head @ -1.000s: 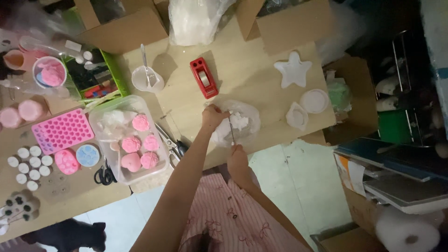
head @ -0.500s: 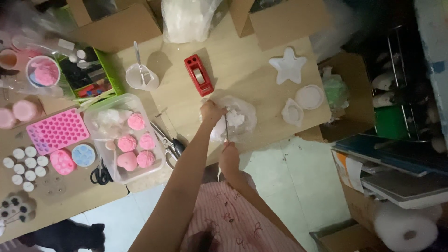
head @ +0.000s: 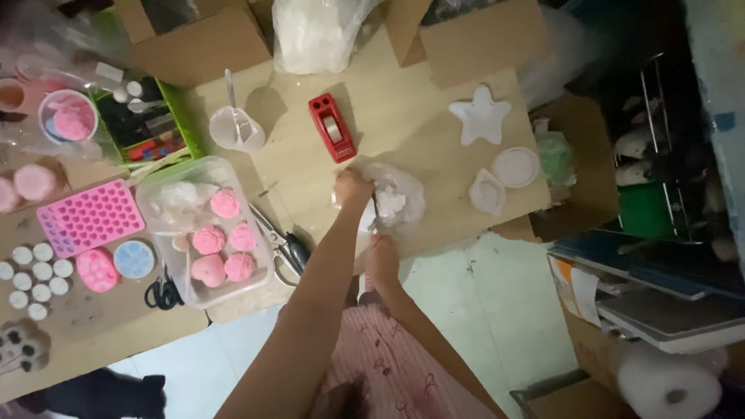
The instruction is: Preparing and decorating small candles using molds and wax.
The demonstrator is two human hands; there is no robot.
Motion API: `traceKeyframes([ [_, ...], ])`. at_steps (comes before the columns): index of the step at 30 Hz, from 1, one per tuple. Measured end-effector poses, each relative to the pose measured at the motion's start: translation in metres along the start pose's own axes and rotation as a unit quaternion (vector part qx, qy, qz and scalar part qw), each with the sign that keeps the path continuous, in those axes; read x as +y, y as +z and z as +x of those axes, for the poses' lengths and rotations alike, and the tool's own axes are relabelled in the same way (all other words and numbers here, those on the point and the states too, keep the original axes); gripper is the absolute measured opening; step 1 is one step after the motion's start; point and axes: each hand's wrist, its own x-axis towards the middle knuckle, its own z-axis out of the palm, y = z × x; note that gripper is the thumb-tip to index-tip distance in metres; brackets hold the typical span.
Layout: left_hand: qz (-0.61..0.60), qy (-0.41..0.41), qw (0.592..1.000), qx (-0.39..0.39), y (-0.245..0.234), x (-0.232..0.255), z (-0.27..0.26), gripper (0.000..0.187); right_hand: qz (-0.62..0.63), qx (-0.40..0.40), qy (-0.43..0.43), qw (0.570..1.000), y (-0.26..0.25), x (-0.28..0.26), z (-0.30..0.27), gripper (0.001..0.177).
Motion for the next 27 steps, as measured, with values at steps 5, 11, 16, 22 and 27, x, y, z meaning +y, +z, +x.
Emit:
traceKeyframes([
  [5, -0.039, 0.021, 0.996, -0.08, -0.042, 0.007, -0.005, 0.05, -0.013, -0.044, 0.025, 0.999, -0.026, -0.003, 0.006, 0.049],
  [11, -0.162, 0.015, 0.977, -0.136, -0.04, -0.022, 0.0, 0.044, -0.032, -0.082, 0.049, 0.995, -0.082, -0.038, -0.007, 0.05],
  [16, -0.186, 0.011, 0.97, -0.158, -0.058, -0.023, -0.013, 0.044, -0.073, -0.101, 0.019, 0.992, -0.08, -0.038, -0.009, 0.052],
  [22, -0.268, 0.025, 0.945, -0.187, -0.056, -0.032, -0.01, 0.046, -0.058, -0.075, 0.018, 0.995, -0.091, -0.057, -0.011, 0.052],
  [27, -0.289, 0.019, 0.938, -0.188, -0.051, -0.034, -0.01, 0.045, -0.093, -0.095, 0.03, 0.991, -0.088, -0.048, -0.004, 0.053],
])
